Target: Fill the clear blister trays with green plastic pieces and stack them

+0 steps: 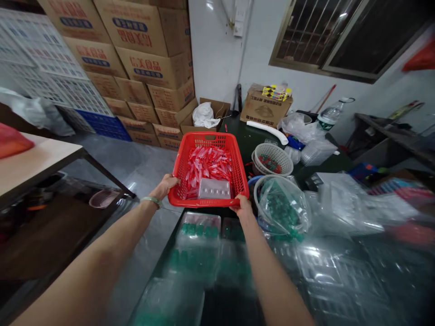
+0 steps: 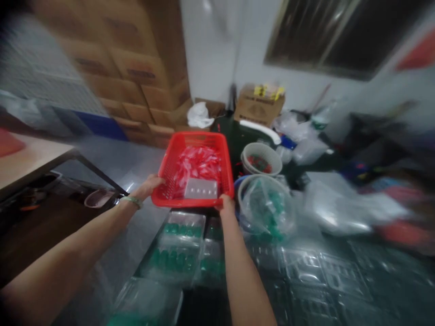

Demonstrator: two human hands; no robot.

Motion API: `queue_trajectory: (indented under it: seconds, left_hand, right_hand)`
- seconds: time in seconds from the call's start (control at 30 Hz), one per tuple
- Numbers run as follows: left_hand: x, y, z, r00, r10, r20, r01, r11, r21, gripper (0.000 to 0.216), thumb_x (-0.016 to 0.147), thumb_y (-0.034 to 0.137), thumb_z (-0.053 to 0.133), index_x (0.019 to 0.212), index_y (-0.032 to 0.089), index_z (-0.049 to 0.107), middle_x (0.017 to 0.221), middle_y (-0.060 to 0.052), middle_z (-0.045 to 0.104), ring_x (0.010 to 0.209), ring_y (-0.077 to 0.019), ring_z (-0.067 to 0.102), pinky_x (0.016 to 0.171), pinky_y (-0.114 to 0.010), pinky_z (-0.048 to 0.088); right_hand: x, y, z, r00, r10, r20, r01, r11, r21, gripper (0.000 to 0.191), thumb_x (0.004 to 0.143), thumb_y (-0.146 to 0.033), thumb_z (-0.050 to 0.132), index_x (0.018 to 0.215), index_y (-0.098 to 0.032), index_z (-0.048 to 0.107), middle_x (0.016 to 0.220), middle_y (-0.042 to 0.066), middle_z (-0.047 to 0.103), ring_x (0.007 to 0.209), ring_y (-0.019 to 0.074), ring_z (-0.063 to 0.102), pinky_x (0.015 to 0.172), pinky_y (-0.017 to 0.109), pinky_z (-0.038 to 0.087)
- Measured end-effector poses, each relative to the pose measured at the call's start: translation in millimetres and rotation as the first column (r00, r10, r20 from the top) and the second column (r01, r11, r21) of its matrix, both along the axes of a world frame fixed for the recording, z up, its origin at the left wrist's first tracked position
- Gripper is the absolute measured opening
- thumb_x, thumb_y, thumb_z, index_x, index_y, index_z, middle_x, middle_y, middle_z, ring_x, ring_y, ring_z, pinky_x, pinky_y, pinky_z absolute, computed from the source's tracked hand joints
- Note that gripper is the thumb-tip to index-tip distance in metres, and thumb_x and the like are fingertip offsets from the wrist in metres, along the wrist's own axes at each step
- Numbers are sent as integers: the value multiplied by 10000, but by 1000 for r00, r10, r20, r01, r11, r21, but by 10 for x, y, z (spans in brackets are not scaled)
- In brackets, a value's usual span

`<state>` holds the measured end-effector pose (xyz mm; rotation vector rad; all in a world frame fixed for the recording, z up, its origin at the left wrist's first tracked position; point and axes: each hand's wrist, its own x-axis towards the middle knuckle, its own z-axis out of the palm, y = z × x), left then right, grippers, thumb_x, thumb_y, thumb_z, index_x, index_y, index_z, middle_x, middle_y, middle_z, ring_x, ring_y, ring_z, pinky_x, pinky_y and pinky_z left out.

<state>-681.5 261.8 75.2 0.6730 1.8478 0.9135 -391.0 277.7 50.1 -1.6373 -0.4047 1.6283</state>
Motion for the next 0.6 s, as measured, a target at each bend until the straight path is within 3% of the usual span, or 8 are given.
queue_trajectory:
  seconds: [0.2, 0.37, 0.6]
  left_hand:
    - [-8, 15, 30, 993, -4, -119, 3, 1000, -11, 324, 837, 299, 512, 1119, 140, 514, 1104, -85, 546, 921, -200, 562, 762, -392, 484]
    - [-6, 38, 75, 977, -9, -214, 8, 1000, -7, 325, 834, 293, 516, 1122, 143, 511, 1104, -82, 546, 921, -202, 562, 760, -390, 483]
    - [-20, 68, -18, 981, -48, -190, 57, 998, 38, 321, 837, 297, 512, 1116, 140, 515, 1099, -83, 548, 917, -199, 563, 761, -392, 483]
  right_hand:
    - [-7, 36, -68, 999, -18, 35, 18, 1000, 2, 225, 859, -285, 501, 1017, -128, 531, 872, 24, 580, 661, 94, 566, 558, 240, 497]
    - [-31, 34, -30, 998, -51, 21, 51, 999, -16, 225, 856, -280, 505, 1020, -127, 531, 886, 29, 581, 679, 101, 571, 574, 251, 501]
    - [-20, 31, 7, 992, -129, 7, 129, 992, 19, 208, 855, -281, 509, 983, -122, 548, 866, 24, 588, 679, 101, 574, 582, 255, 502]
